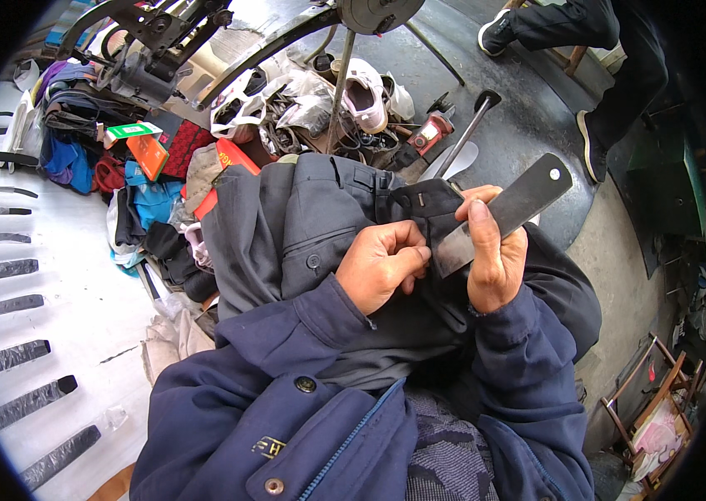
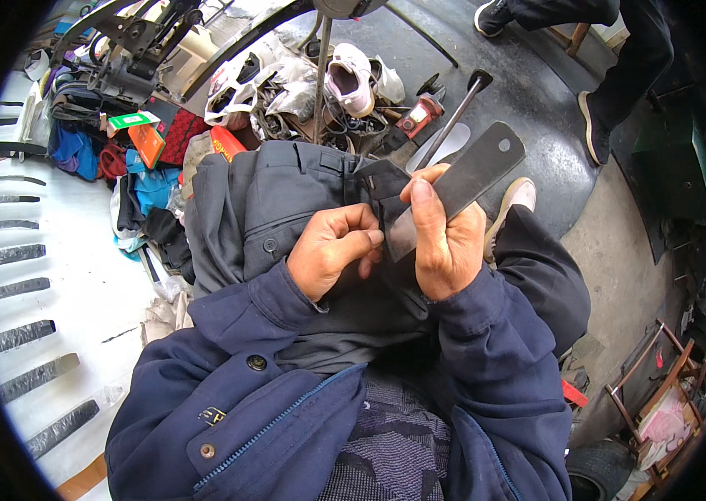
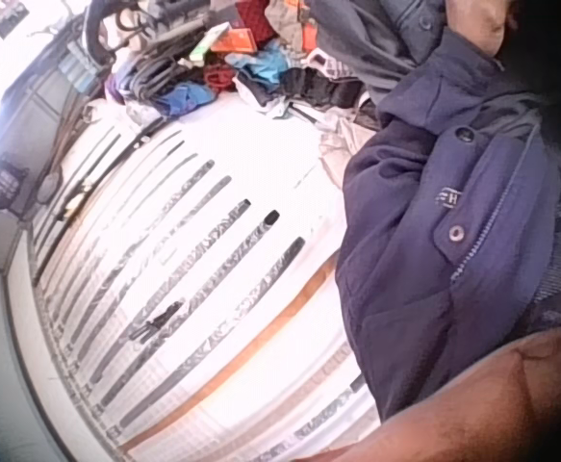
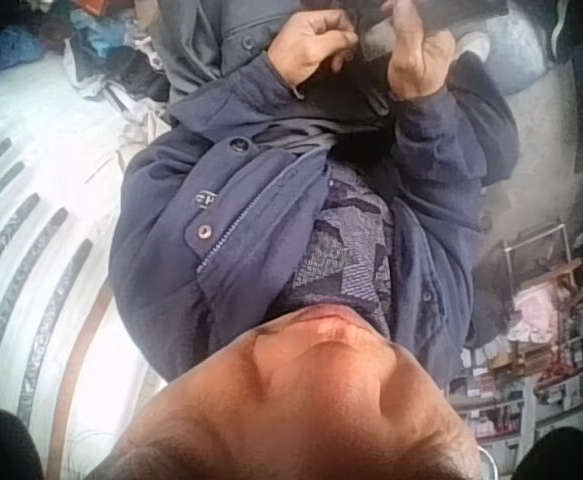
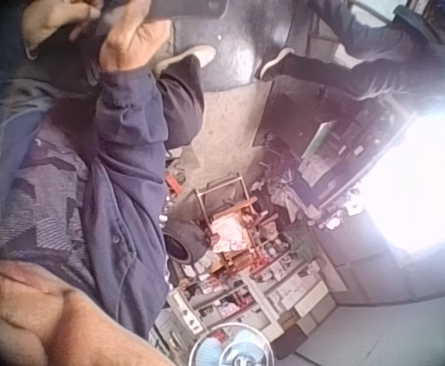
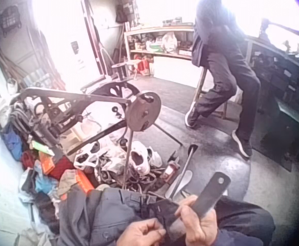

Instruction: The person uses a flat metal tool to scrape and smooth a small area on a dark jacket held in their lap. They repeatedly rub the tool along the fabric, occasionally repositioning the jacket to access different spots.

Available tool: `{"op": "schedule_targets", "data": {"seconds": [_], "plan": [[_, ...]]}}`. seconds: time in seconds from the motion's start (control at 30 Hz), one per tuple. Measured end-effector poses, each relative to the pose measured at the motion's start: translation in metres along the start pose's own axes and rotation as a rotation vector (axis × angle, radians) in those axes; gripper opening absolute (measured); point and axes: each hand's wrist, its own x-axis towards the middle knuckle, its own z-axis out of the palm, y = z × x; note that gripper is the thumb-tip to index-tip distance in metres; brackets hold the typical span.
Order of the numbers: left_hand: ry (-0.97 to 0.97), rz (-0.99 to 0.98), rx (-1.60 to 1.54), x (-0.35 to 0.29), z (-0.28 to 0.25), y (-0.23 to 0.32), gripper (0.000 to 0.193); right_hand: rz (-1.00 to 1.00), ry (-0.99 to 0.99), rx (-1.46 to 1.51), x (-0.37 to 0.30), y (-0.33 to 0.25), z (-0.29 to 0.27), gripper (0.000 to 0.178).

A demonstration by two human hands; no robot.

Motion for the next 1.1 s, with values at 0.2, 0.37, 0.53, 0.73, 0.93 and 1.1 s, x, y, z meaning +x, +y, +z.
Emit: {"op": "schedule_targets", "data": {"seconds": [0.2, 0.37, 0.53, 0.73, 0.93, 1.1], "plan": [[-0.003, -0.004, -0.006, 0.001, 0.0, -0.001, 0.014, -0.034, -0.025, -0.019, 0.0, 0.002, 0.0, 0.02], [-0.002, 0.001, -0.017, 0.001, 0.001, -0.002, 0.013, -0.107, -0.031, -0.088, 0.001, 0.004, 0.0, 0.015], [0.0, 0.008, 0.01, 0.001, 0.001, -0.003, 0.012, -0.164, -0.005, -0.196, 0.0, -0.001, 0.003, 0.011], [0.017, 0.003, 0.01, 0.002, 0.002, -0.005, 0.011, -0.131, -0.011, -0.221, -0.003, -0.004, 0.005, 0.013], [0.068, 0.013, 0.081, 0.006, 0.01, -0.011, 0.008, -0.127, -0.013, -0.24, -0.002, -0.006, 0.008, 0.015], [0.087, 0.133, 0.123, 0.01, 0.017, -0.02, 0.006, -0.143, -0.042, -0.313, -0.001, -0.009, 0.004, 0.016]]}}
